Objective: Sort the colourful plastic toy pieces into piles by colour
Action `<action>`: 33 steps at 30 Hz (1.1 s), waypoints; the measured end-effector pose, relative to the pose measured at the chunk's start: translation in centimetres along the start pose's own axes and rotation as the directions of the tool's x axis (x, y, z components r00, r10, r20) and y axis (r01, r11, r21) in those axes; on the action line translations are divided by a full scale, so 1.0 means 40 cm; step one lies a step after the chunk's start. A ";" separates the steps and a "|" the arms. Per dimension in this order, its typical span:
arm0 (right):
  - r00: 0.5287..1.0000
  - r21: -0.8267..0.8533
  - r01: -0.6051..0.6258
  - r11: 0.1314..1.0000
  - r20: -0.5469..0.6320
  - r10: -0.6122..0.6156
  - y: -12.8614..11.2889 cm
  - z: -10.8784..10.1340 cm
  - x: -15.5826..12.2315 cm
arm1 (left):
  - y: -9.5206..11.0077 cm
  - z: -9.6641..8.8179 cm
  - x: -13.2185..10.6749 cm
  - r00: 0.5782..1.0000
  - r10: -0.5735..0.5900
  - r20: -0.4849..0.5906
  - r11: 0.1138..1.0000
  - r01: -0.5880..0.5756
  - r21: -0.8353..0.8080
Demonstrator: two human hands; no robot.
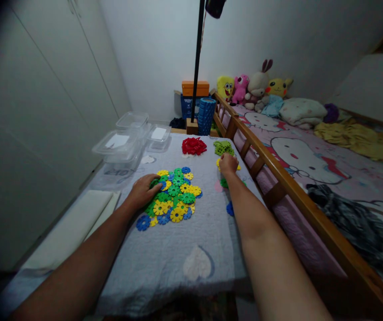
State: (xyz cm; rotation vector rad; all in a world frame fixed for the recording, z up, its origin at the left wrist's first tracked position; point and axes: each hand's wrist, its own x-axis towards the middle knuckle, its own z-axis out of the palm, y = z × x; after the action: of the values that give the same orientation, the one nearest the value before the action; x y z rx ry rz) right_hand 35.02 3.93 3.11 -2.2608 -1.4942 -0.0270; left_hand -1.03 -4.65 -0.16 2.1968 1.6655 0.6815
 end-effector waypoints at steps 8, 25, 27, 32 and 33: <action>0.995 -0.085 0.087 0.993 -0.044 -0.091 0.007 -0.004 -0.023 | 0.005 -0.004 0.000 1.000 -0.001 0.007 1.000 0.001 0.005; 0.915 -0.132 0.317 0.939 0.305 -0.266 0.011 -0.025 -0.104 | 0.006 -0.003 -0.001 1.000 -0.002 -0.008 1.000 0.002 -0.005; 0.921 -0.121 0.313 0.942 0.283 -0.269 0.002 -0.023 -0.113 | 0.004 -0.001 0.000 1.000 -0.004 -0.012 1.000 0.004 -0.006; 0.876 0.054 0.417 0.907 0.242 -0.417 -0.058 0.000 -0.150 | -0.001 0.003 0.005 1.000 0.000 -0.018 1.000 0.000 -0.010; 0.854 0.100 0.447 0.889 0.249 -0.458 -0.077 0.006 -0.157 | -0.002 0.003 0.005 1.000 0.001 -0.019 1.000 -0.001 -0.017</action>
State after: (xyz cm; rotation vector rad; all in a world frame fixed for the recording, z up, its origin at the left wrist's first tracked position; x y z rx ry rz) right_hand 29.61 -0.44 2.38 -1.8849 -2.1258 0.1718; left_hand -0.99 -4.41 -0.26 2.1863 1.6618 0.7168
